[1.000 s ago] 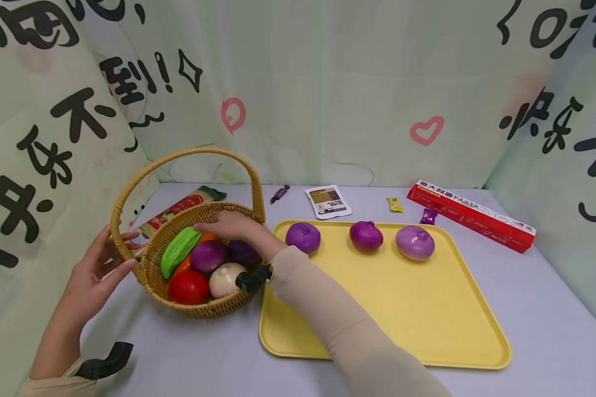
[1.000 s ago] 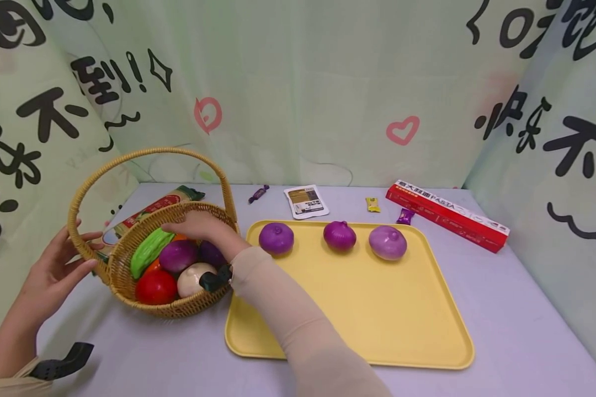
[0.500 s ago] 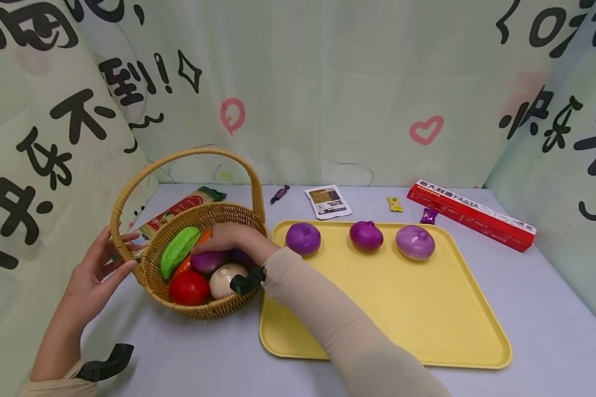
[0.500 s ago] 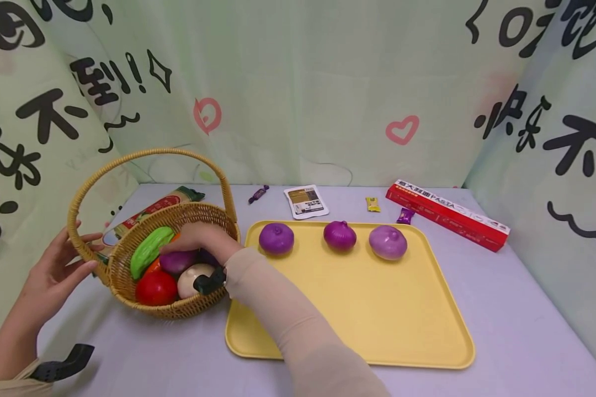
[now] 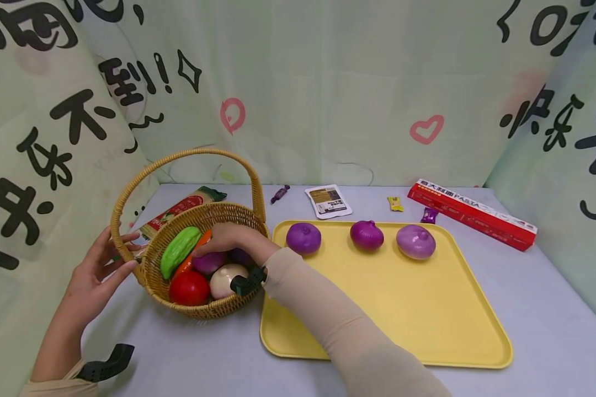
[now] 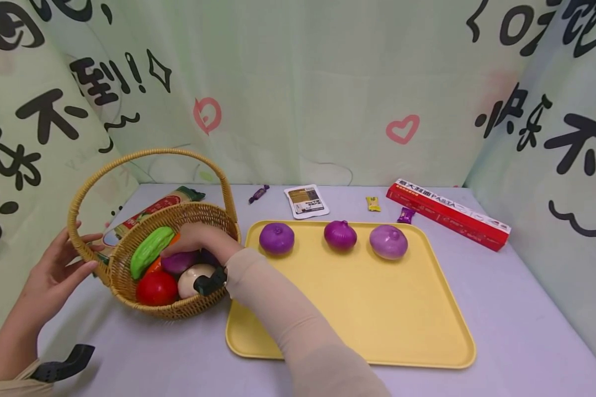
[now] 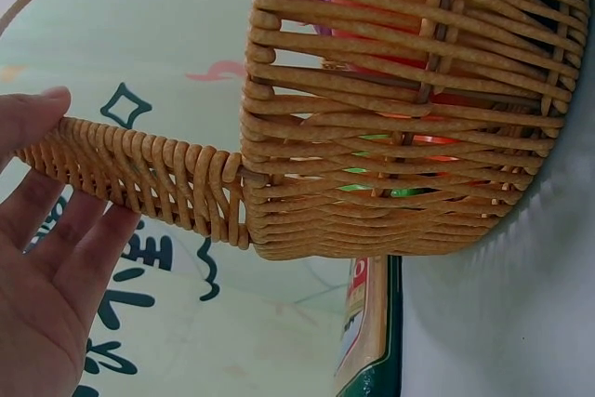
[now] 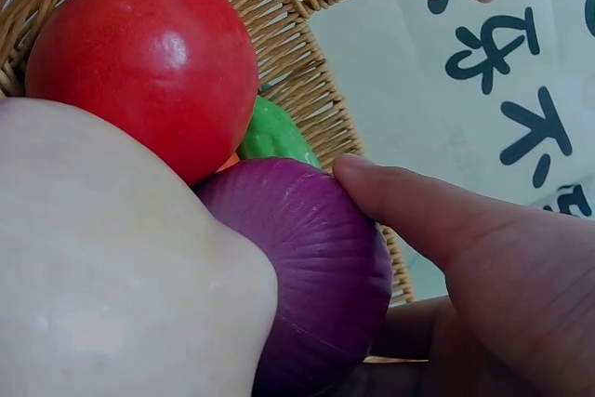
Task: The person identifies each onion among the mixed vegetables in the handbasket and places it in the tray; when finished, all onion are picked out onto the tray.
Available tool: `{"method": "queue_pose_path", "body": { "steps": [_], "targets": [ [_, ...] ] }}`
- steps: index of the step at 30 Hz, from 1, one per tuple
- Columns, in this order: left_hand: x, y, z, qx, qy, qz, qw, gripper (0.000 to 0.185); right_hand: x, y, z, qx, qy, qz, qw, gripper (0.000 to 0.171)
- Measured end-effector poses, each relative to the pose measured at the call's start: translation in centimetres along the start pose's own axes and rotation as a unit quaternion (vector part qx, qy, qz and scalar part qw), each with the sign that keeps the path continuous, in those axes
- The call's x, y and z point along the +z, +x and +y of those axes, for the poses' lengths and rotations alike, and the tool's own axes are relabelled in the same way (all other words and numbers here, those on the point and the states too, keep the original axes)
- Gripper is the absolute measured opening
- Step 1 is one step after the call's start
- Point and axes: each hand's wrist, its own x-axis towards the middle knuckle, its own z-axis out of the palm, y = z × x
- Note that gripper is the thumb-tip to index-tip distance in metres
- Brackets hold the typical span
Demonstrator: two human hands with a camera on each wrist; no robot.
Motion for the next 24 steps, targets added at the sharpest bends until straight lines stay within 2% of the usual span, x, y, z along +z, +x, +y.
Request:
{"method": "queue_pose_path", "body": {
  "steps": [8, 16, 24],
  "targets": [
    [-0.1, 0.0, 0.1, -0.002, 0.001, 0.000, 1.0000, 0.080, -0.2, -0.1, 0.0, -0.013, -0.001, 0.005, 1.000, 0.042],
    [0.0, -0.1, 0.0, -0.003, 0.000, -0.001, 1.0000, 0.081, -0.9, -0.2, 0.2, -0.029, 0.000, 0.034, 0.999, 0.045],
    [0.0, 0.0, 0.1, -0.004, 0.003, -0.001, 1.0000, 0.080, -1.2, -0.4, 0.4, -0.038, 0.016, 0.070, 0.997, 0.040]
  ]
}}
